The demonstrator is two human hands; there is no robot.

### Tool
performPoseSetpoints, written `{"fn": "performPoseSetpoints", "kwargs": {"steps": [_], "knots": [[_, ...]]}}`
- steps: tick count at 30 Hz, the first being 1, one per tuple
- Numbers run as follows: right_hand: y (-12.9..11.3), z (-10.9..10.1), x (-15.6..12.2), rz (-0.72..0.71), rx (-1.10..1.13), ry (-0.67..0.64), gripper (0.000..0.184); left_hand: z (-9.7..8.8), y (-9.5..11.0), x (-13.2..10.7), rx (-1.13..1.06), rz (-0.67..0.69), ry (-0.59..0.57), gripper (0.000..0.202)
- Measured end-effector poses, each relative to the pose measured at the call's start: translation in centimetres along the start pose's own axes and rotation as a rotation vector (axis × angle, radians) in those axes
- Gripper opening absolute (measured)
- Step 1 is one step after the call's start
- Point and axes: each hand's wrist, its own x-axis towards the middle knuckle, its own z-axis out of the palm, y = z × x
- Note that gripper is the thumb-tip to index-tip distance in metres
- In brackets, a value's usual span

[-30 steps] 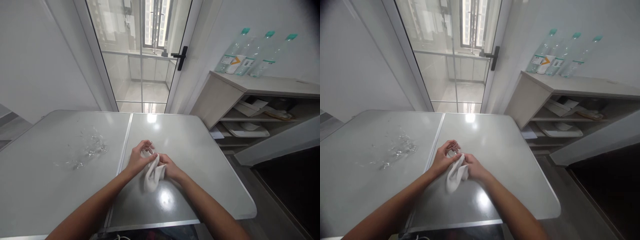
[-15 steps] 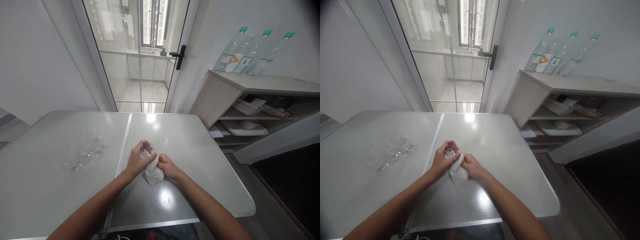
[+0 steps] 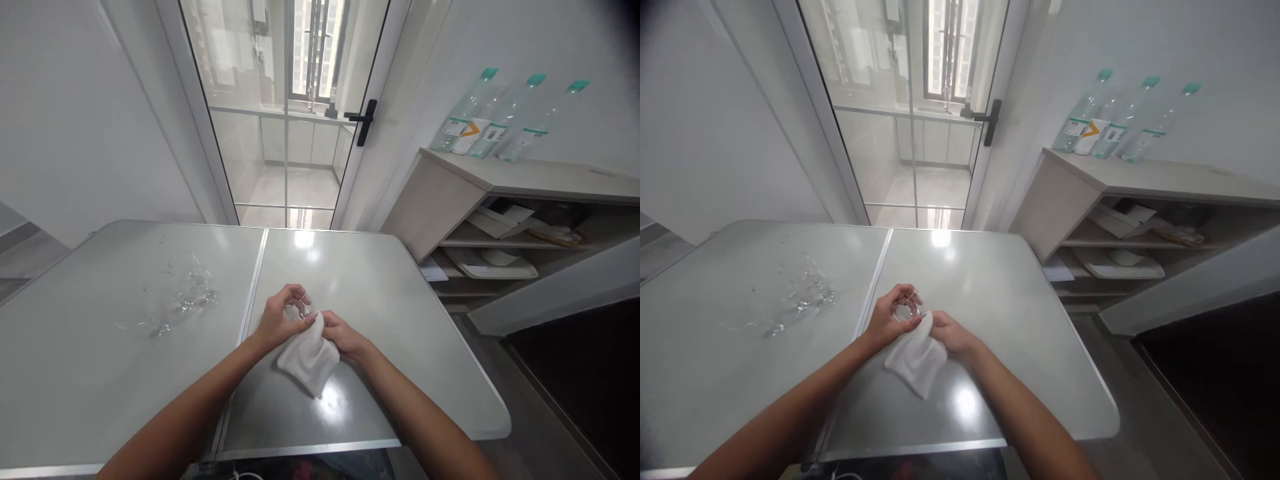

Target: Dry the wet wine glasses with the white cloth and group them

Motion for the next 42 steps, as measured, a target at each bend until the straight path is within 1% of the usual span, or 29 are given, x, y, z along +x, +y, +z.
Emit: {"fn": "performPoseSetpoints", "kwargs": {"steps": [1,2,3,5,7,8,9,12,15,17,20,21,24,26,27,28,30,32,34,36,38,40,42], "knots": [[0.0,-0.2,0.0,0.033,0.045,-0.032,0.039,-0.1,0.0,0.1,-0.039,-0.001,-0.025,0.041],[0.0,-0.3,0.0,0.037,0.039,-0.048,0.039,-0.1,0.0,0.2,-0.050,0.002,-0.033,0.041],[-0.1,-0.3,0.0,0.011,-0.015,-0.043,0.037,-0.2,0.0,0.2,-0.036,0.009,-0.026,0.041],[-0.2,0.0,0.1,-0.103,-0.233,0.034,0.027,-0.2,-0.1,0.2,0.035,0.037,0.018,0.041],[-0.3,0.3,0.2,-0.240,-0.498,0.162,0.014,-0.1,-0.2,0.1,0.115,0.075,0.073,0.042],[-0.2,0.5,0.2,-0.290,-0.609,0.214,0.012,0.0,-0.2,0.0,0.153,0.093,0.100,0.043],[-0.1,0.5,0.3,-0.325,-0.693,0.250,0.015,0.1,-0.2,0.0,0.188,0.108,0.125,0.043],[0.0,0.5,0.3,-0.368,-0.806,0.279,0.020,0.3,-0.1,-0.1,0.249,0.142,0.153,0.045],[-0.3,0.5,0.2,-0.357,-0.738,0.255,0.019,0.0,-0.1,-0.1,0.244,0.162,0.147,0.044],[-0.5,0.7,0.2,-0.305,-0.606,0.188,0.020,-0.4,-0.1,-0.1,0.250,0.177,0.148,0.046],[-0.6,1.1,0.3,-0.189,-0.353,0.080,0.031,-0.9,-0.1,0.0,0.225,0.153,0.152,0.047],[-0.5,1.2,0.3,-0.145,-0.250,0.071,0.036,-1.0,-0.1,0.0,0.190,0.128,0.153,0.046],[0.0,1.0,0.4,0.010,0.075,0.110,0.046,-0.9,-0.2,0.1,0.039,0.048,0.134,0.042],[0.1,0.8,0.4,0.089,0.181,0.110,0.047,-0.9,-0.4,0.2,-0.034,0.030,0.108,0.041],[-0.1,0.7,0.3,0.091,0.166,0.092,0.045,-0.9,-0.5,0.2,-0.047,0.036,0.100,0.041],[-0.3,0.6,0.3,0.063,0.103,0.068,0.042,-0.9,-0.6,0.2,-0.039,0.049,0.096,0.042],[-0.8,0.6,0.1,-0.058,-0.116,0.030,0.031,-1.0,-0.7,0.1,0.026,0.087,0.088,0.045],[-1.3,0.8,-0.1,-0.179,-0.346,0.028,0.021,-1.1,-0.8,0.1,0.103,0.113,0.090,0.047],[-1.3,0.9,-0.2,-0.246,-0.463,0.060,0.019,-1.1,-0.8,0.0,0.128,0.103,0.114,0.047],[-1.0,0.8,-0.2,-0.264,-0.442,0.094,0.020,-1.1,-0.7,-0.1,0.088,0.077,0.138,0.046],[-0.5,0.5,-0.2,-0.208,-0.289,0.097,0.027,-1.0,-0.5,-0.1,0.005,0.070,0.110,0.046],[-0.2,0.3,-0.3,-0.083,-0.090,0.023,0.035,-1.0,-0.3,-0.1,-0.104,0.084,0.021,0.047],[-0.3,0.2,-0.5,0.036,0.032,-0.103,0.040,-0.9,-0.2,-0.1,-0.202,0.090,-0.056,0.047]]}}
